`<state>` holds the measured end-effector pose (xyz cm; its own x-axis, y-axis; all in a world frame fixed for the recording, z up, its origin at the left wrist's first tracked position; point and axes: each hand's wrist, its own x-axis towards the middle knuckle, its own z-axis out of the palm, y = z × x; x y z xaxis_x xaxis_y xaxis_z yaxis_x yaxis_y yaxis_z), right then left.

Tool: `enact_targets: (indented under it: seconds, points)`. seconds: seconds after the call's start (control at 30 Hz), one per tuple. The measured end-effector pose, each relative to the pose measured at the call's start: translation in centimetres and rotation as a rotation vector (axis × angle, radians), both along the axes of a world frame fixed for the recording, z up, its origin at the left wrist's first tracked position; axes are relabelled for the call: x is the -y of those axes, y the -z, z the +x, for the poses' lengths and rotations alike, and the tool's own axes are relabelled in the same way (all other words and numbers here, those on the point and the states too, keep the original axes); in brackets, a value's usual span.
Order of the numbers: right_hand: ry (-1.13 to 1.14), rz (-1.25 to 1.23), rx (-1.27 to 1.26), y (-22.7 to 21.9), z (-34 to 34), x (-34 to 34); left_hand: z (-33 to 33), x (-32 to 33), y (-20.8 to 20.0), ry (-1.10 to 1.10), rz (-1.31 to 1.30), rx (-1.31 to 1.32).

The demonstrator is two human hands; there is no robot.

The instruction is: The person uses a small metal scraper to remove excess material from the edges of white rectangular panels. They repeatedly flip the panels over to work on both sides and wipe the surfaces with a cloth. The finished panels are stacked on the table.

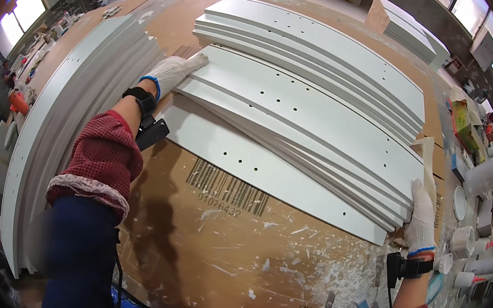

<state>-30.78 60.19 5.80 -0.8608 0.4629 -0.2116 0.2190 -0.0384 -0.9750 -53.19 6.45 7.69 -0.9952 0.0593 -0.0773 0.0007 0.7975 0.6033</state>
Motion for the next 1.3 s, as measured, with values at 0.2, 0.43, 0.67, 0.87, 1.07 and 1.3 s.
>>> enact_targets:
  seconds: [0.2,0.43,0.67,0.87,1.07,1.3]
  points:
    - [0.027,-0.074,-0.025,-0.5,0.4,0.2,5.8,-1.1,-1.5,-0.12,-0.058,0.08]
    - [-0.041,-0.122,-0.094,-0.5,1.2,0.2,14.5,0.2,-1.7,-0.227,0.092,0.065]
    - [-0.028,-0.014,-0.093,0.9,1.8,-1.1,20.1,1.8,-1.0,-0.32,0.164,0.144]
    - [-0.023,0.126,-0.137,1.2,1.5,-1.5,19.8,3.0,0.5,-0.282,0.489,0.192]
    - [-0.045,0.129,-0.129,1.5,1.0,-1.6,21.8,2.3,-1.0,-0.233,0.548,0.161]
    - [-0.12,0.072,-0.149,0.0,1.0,-0.2,31.2,3.5,2.3,-0.357,0.401,0.125]
